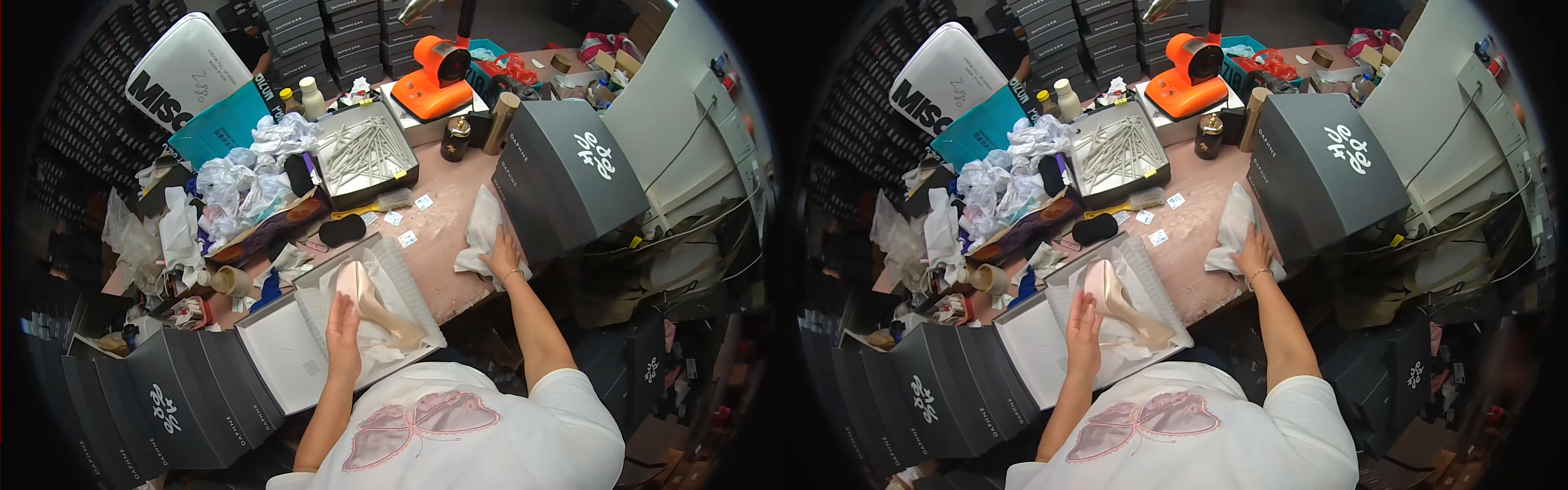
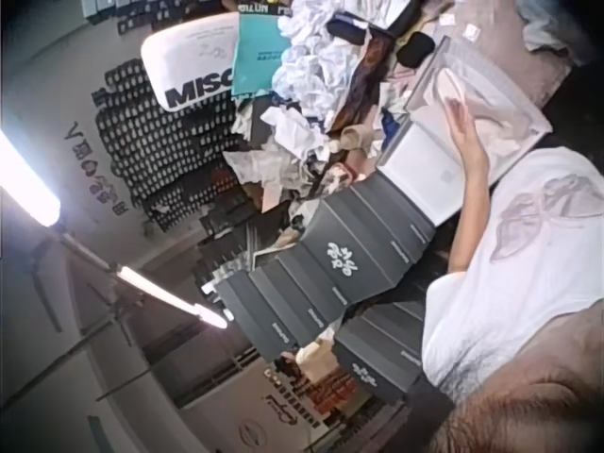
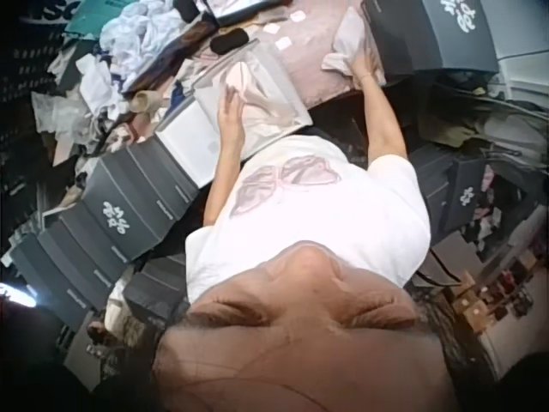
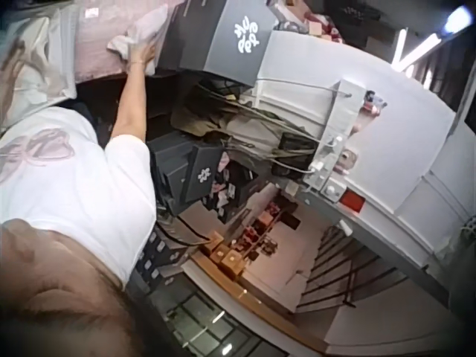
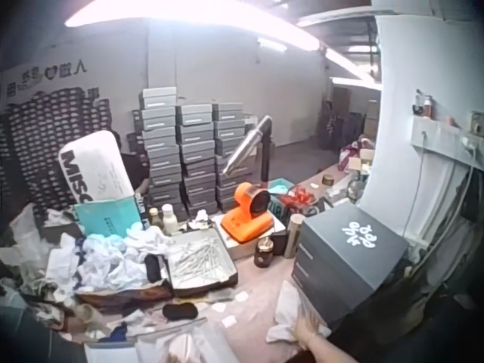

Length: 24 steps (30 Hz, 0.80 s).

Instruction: Inspecting and packing high-heeled shoes into branded boxes using tissue paper.

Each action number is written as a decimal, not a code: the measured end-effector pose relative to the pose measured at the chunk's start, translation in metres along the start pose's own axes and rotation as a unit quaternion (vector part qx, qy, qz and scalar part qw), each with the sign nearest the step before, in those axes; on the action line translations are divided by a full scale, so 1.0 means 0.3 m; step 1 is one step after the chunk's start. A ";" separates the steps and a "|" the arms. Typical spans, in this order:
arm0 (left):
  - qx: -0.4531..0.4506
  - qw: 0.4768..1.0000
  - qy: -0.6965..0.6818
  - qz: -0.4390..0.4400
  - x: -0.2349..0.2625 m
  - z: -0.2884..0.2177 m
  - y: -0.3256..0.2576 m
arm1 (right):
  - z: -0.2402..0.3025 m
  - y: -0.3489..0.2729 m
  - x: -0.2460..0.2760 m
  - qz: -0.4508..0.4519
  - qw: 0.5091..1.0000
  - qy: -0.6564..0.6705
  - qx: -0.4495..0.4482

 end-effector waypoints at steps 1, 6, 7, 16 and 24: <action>0.017 0.998 0.012 0.054 -0.010 -0.008 -0.005 | -0.058 0.036 -0.026 -0.018 0.999 0.031 0.026; -0.013 0.985 0.109 0.134 -0.063 -0.002 -0.010 | -0.015 0.023 0.037 -0.066 0.959 0.105 0.255; -0.024 0.986 0.098 0.133 -0.071 0.002 -0.002 | 0.055 -0.021 0.099 -0.060 0.928 0.150 0.337; 0.128 0.947 -0.281 0.090 -0.027 -0.026 -0.048 | 0.668 -0.354 0.286 -0.093 0.767 0.164 0.613; -0.063 0.961 -0.261 0.066 0.139 0.007 -0.045 | 0.887 -0.686 0.129 0.100 0.691 0.353 0.623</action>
Point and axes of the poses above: each hand's wrist, its own y-axis towards the middle knuckle, its own x-axis out of the back of the hand, z = x × y, the point moved 1 cm from there along y, towards the middle knuckle, and after that the axes turned 9 degrees about x, right-handed, at the moved point
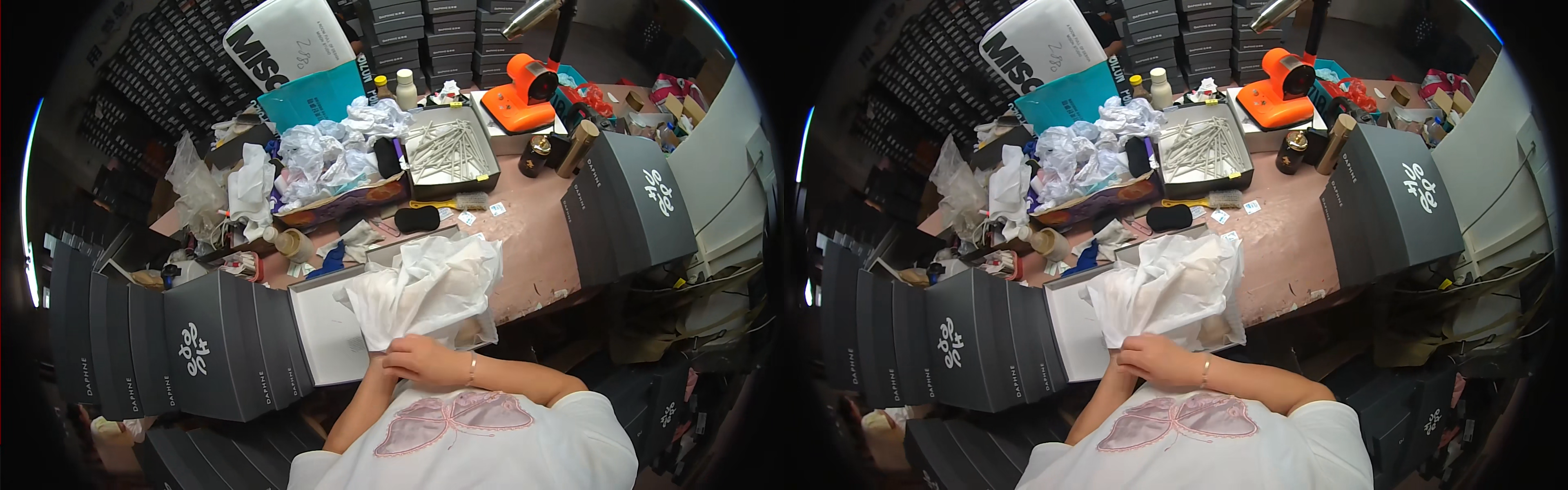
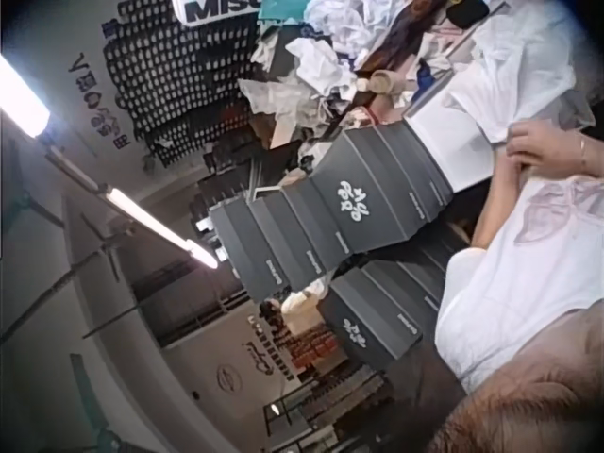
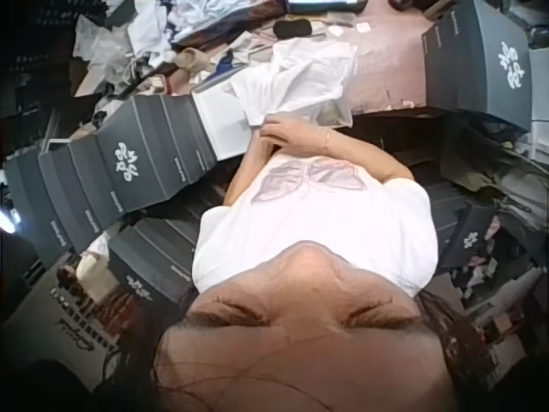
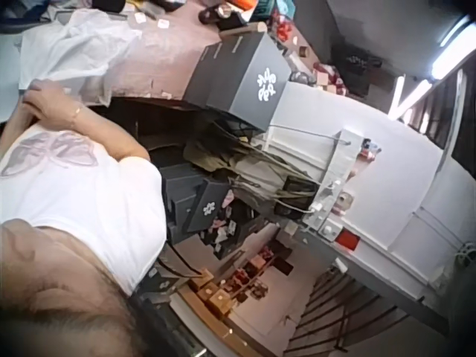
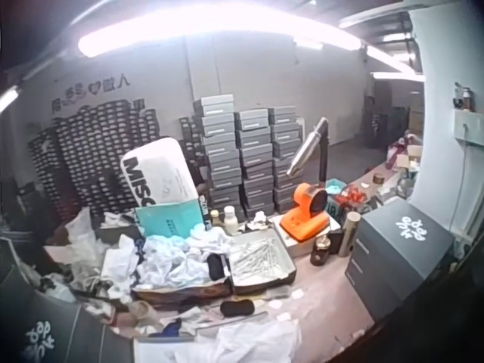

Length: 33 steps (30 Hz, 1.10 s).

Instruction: Inspecting and packing high-heeled shoes into branded boxes using tissue paper.

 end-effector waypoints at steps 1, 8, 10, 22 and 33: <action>-0.035 0.999 0.026 0.022 0.043 -0.029 -0.005 | 0.039 -0.001 0.048 0.008 0.997 0.078 -0.022; 0.075 0.991 -0.103 0.032 0.250 -0.158 -0.048 | -0.269 -0.128 0.368 -0.090 0.863 0.328 -0.374; 0.091 0.987 -0.129 0.029 0.281 -0.153 -0.076 | -0.241 -0.185 0.265 -0.058 0.768 0.492 -0.406; 0.158 0.974 -0.160 0.023 0.323 -0.205 -0.142 | -0.114 -0.251 0.014 0.070 0.915 0.307 -0.251; -0.044 0.988 0.038 -0.146 0.343 -0.382 -0.126 | -0.193 -0.264 0.209 0.075 0.886 0.342 -0.304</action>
Point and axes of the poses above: each hand's wrist, its own y-axis towards the middle knuckle, its own x-axis out of the back of the hand, z = x × y, the point moved 1 cm from there along y, towards the middle knuckle, and after that the axes turned 9 degrees about x, right-handed, at the moved point
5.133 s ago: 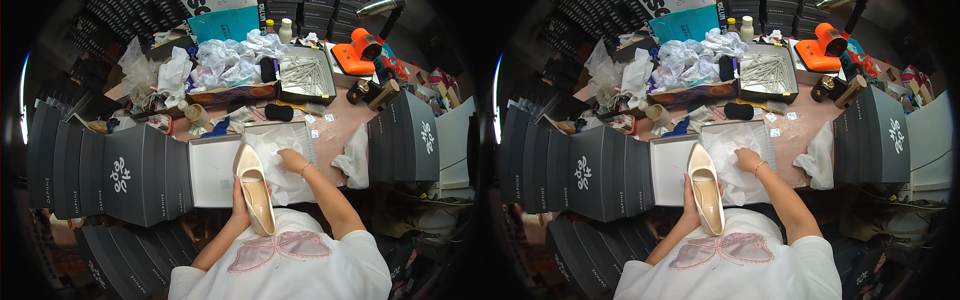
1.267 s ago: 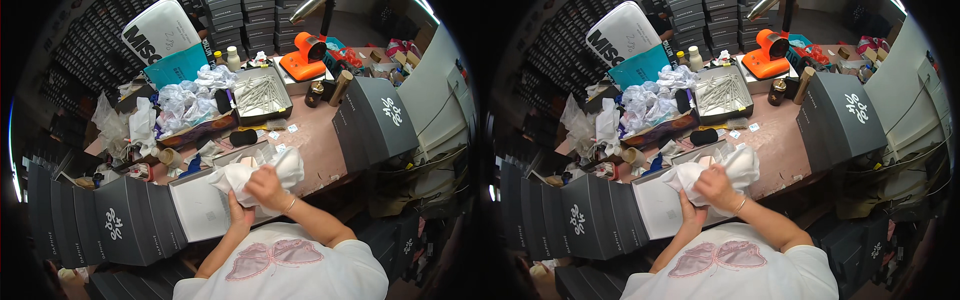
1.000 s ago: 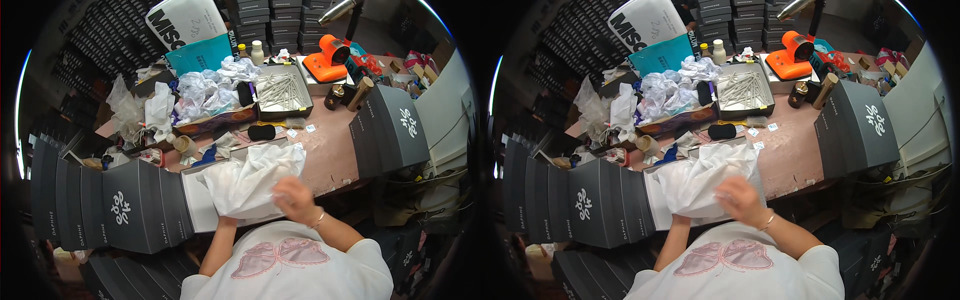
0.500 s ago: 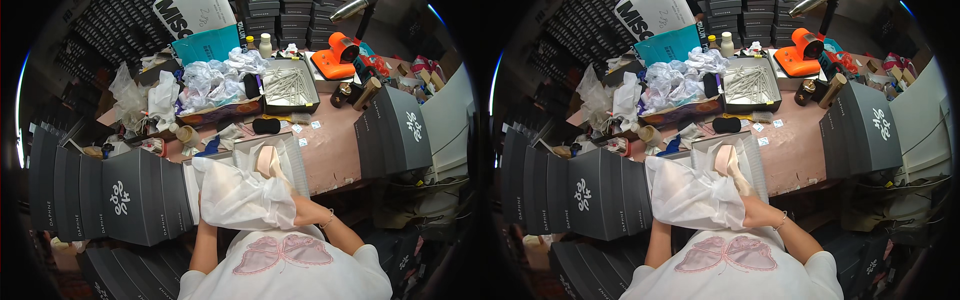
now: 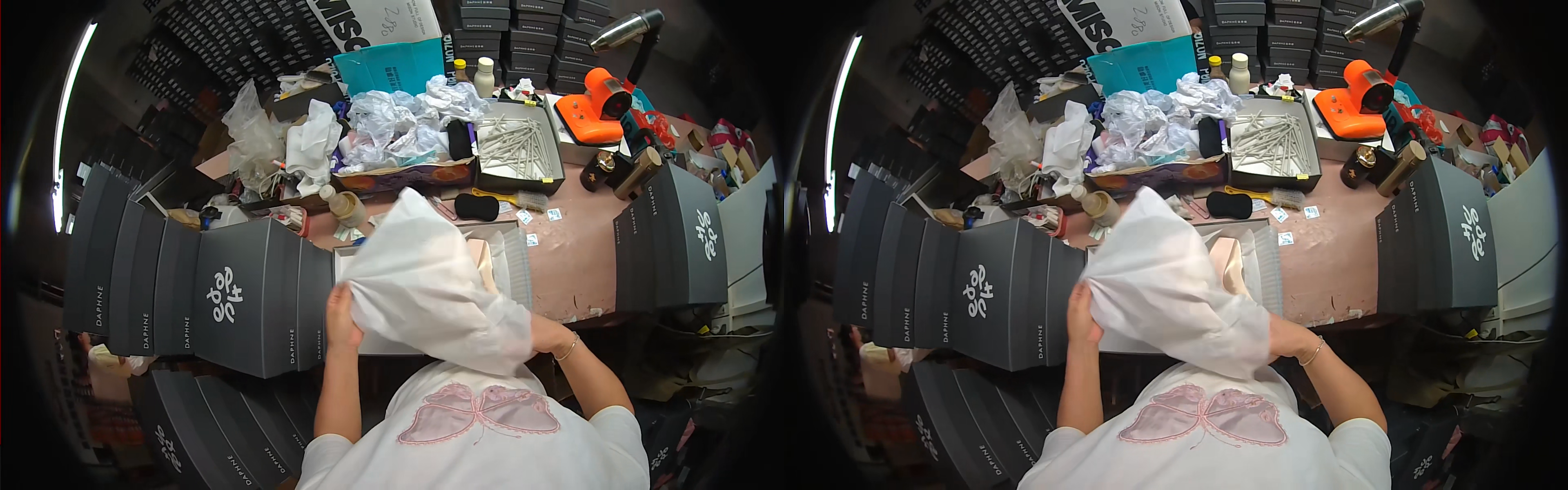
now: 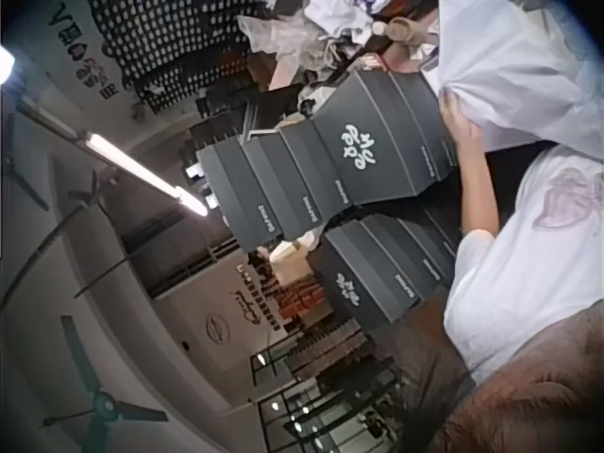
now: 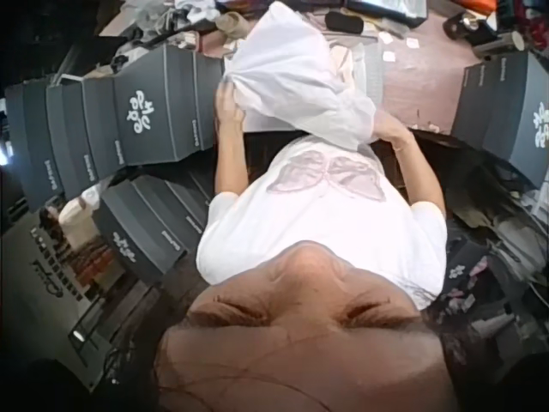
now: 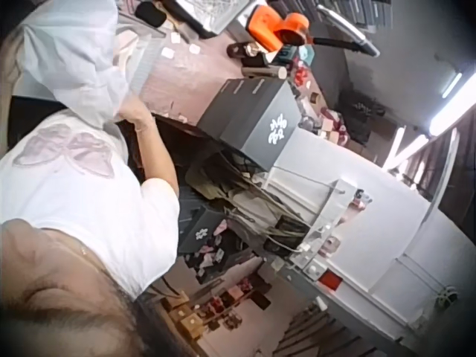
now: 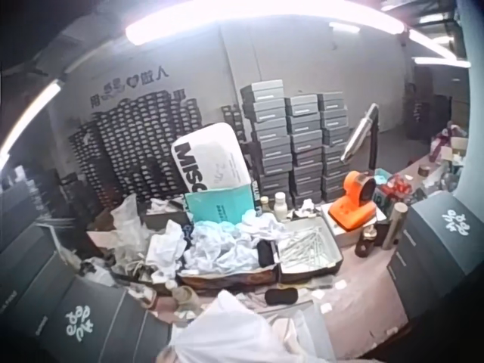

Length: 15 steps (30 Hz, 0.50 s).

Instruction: Inspecting and packing high-heeled shoes into branded boxes using tissue paper.

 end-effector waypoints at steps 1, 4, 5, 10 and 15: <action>-0.052 0.995 -0.051 -0.073 -0.015 -0.057 0.042 | 0.036 0.002 0.014 0.009 0.999 0.006 -0.045; -0.207 0.967 -0.128 -0.079 -0.057 -0.263 0.069 | 0.081 -0.003 0.023 0.022 0.993 0.038 -0.107; -0.274 0.950 -0.128 -0.083 -0.130 -0.321 0.020 | 0.065 -0.011 0.020 -0.005 0.991 0.050 -0.126; -0.448 0.666 0.596 -0.015 -0.210 -0.186 -0.062 | 0.079 -0.050 -0.013 -0.135 0.978 0.021 -0.155; -0.013 0.732 0.662 0.160 -0.005 0.114 0.038 | 0.014 0.007 -0.085 -0.130 0.988 -0.048 -0.068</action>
Point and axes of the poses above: each hand's wrist, its own y-axis towards the middle knuckle, its own x-axis out of the back of the hand, z = x × y, the point moved 1 cm from there along y, towards the middle knuckle, and after that the axes turned 9 degrees about x, right-handed, at the moved point
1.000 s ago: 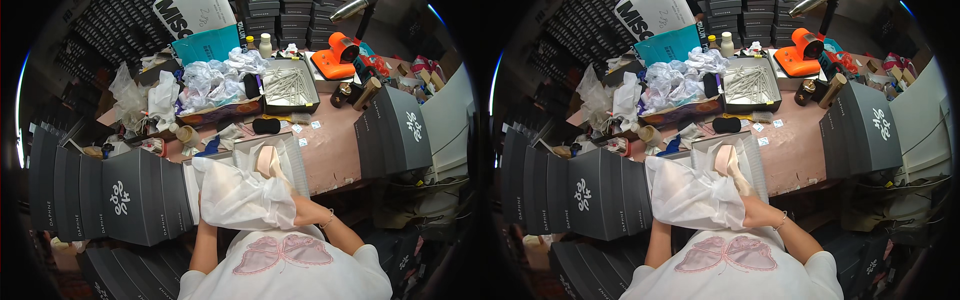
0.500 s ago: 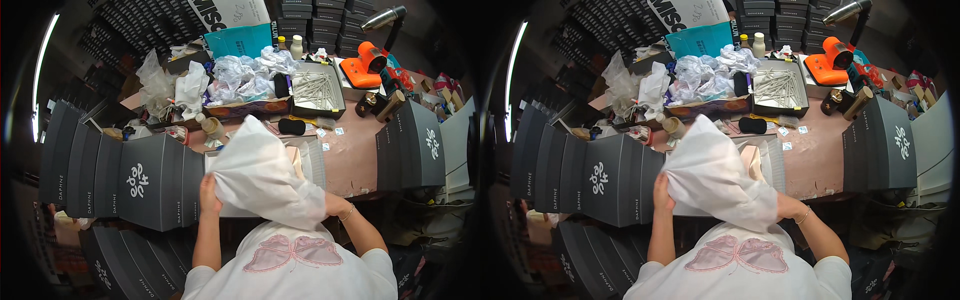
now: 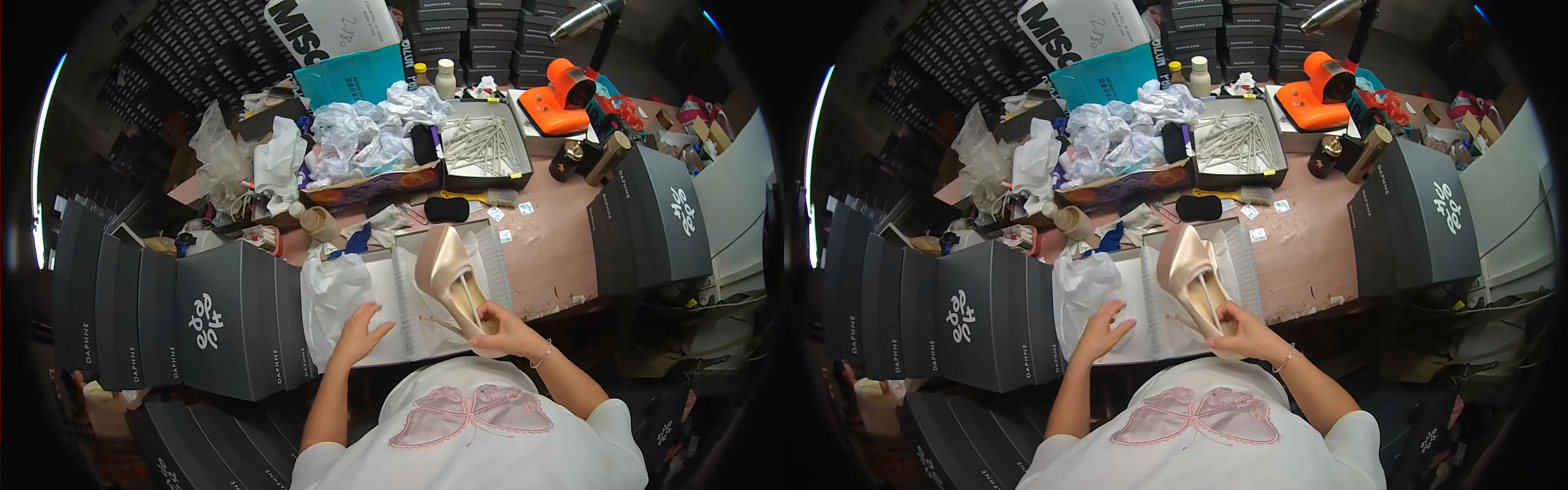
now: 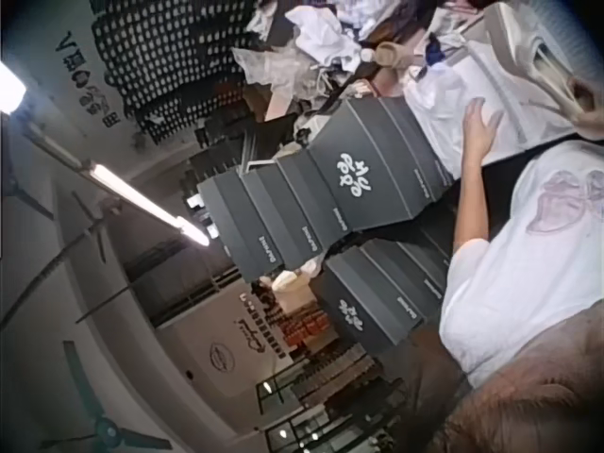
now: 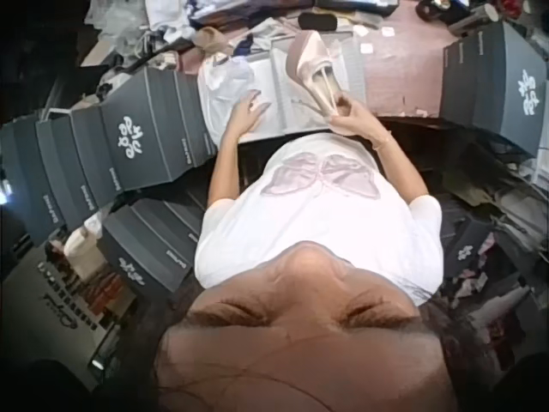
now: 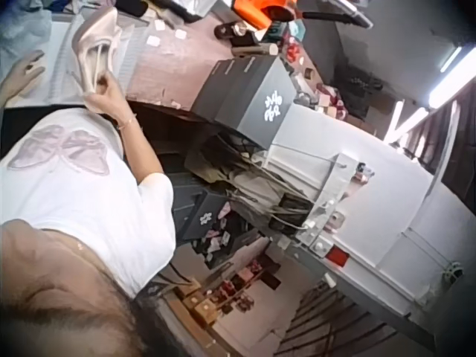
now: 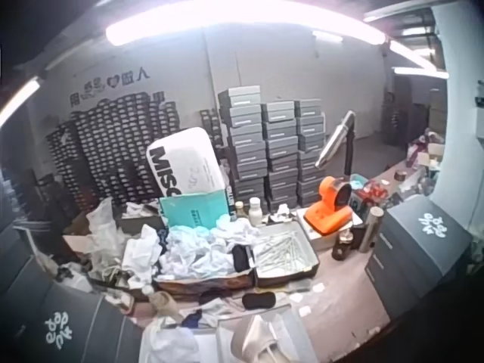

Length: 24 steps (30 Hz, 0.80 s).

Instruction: Inspecting and packing high-heeled shoes into branded boxes using tissue paper.

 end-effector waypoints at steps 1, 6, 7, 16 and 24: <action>-0.011 0.970 -0.238 -0.055 -0.071 -0.099 0.000 | 0.006 0.008 -0.023 0.011 1.000 -0.004 0.010; 0.113 0.551 -0.825 0.064 -0.275 -0.254 0.028 | -0.013 0.048 -0.193 0.076 0.992 0.032 0.096; 0.108 0.537 -0.833 0.070 -0.297 -0.238 0.010 | 0.032 0.046 -0.195 0.072 0.984 0.161 -0.031; -0.051 0.722 -0.688 -0.053 -0.211 -0.321 0.020 | 0.011 0.114 -0.134 0.103 0.990 -0.074 0.063; 0.076 0.568 -0.820 0.002 -0.075 -0.234 -0.008 | 0.323 0.380 0.355 -0.089 0.735 -0.649 0.175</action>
Point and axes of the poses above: each hand's wrist, its own y-axis towards the middle knuckle, its own x-axis out of the back of the hand, z = x × y, the point moved 1 cm from there along y, towards the middle knuckle, and after that the axes turned 9 degrees about x, right-handed, at the moved point
